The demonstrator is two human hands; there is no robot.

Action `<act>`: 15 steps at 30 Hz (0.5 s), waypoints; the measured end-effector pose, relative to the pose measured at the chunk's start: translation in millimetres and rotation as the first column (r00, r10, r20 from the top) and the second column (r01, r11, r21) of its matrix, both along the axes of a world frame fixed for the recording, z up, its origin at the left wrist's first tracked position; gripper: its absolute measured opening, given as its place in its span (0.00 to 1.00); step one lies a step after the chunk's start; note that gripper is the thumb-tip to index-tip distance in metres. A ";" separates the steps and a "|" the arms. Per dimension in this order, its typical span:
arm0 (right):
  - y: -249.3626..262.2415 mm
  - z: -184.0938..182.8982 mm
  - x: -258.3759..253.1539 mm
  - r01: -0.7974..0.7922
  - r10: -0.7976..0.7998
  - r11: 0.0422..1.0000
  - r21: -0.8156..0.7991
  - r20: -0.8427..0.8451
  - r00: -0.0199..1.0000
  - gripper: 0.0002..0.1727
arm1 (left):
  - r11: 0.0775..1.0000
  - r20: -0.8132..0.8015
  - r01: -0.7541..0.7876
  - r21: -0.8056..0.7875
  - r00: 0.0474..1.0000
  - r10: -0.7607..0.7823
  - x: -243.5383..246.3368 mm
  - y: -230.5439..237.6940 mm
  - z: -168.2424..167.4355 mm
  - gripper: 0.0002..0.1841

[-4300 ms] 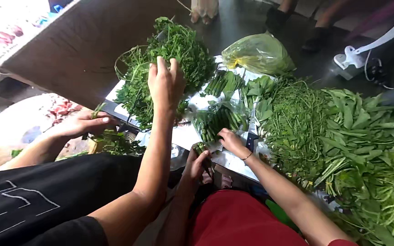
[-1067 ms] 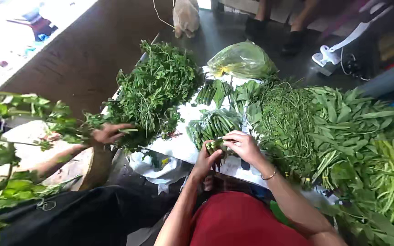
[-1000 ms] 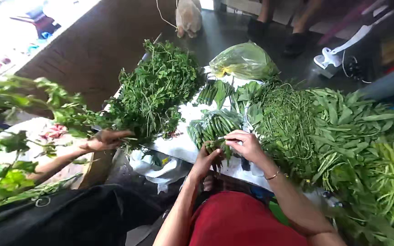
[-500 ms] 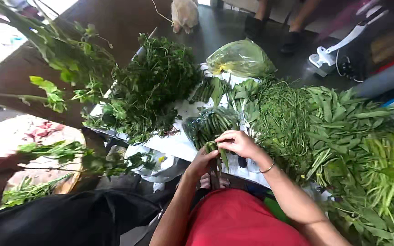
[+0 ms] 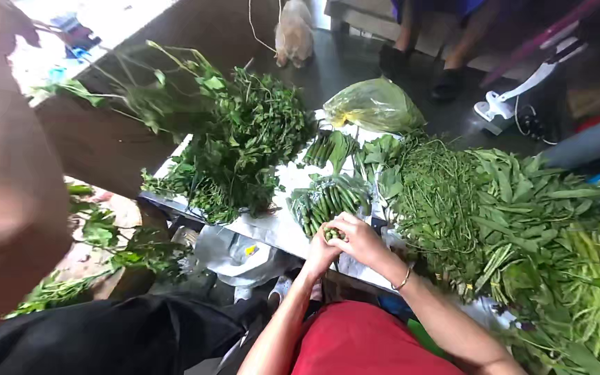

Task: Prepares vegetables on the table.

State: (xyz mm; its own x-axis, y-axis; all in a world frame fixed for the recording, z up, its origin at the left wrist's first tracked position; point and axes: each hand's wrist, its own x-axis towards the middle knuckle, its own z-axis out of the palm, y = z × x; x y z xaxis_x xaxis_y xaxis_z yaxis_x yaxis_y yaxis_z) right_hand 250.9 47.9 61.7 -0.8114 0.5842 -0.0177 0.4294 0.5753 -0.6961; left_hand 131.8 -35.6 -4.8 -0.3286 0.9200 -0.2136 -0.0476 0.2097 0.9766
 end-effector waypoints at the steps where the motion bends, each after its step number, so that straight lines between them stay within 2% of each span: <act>1: -0.9 0.5 -1.0 -0.002 0.001 0.999 0.037 0.010 1.000 0.18 | 1.000 -0.068 0.010 -0.006 0.998 -0.010 -1.8 0.8 3.4 0.31; 5: -8.1 3.8 -5.0 0.010 -0.011 0.994 0.109 0.012 1.000 0.15 | 0.999 -0.263 0.013 -0.032 0.964 -0.021 -4.6 2.6 10.0 0.30; 8: -11.6 6.0 -7.8 0.029 -0.032 0.993 0.115 0.030 0.999 0.13 | 0.999 -0.271 0.008 -0.036 0.962 -0.017 -5.5 1.8 13.6 0.28; 12: -4.7 10.2 -8.6 0.000 -0.001 1.000 0.007 0.092 0.996 0.14 | 1.000 -0.252 0.030 -0.005 0.967 -0.031 -6.4 -1.1 11.2 0.28; 15: -3.7 11.9 -9.2 0.000 0.001 1.000 -0.008 0.092 0.996 0.14 | 0.999 -0.219 0.044 -0.021 0.975 -0.048 -7.1 -2.2 15.9 0.29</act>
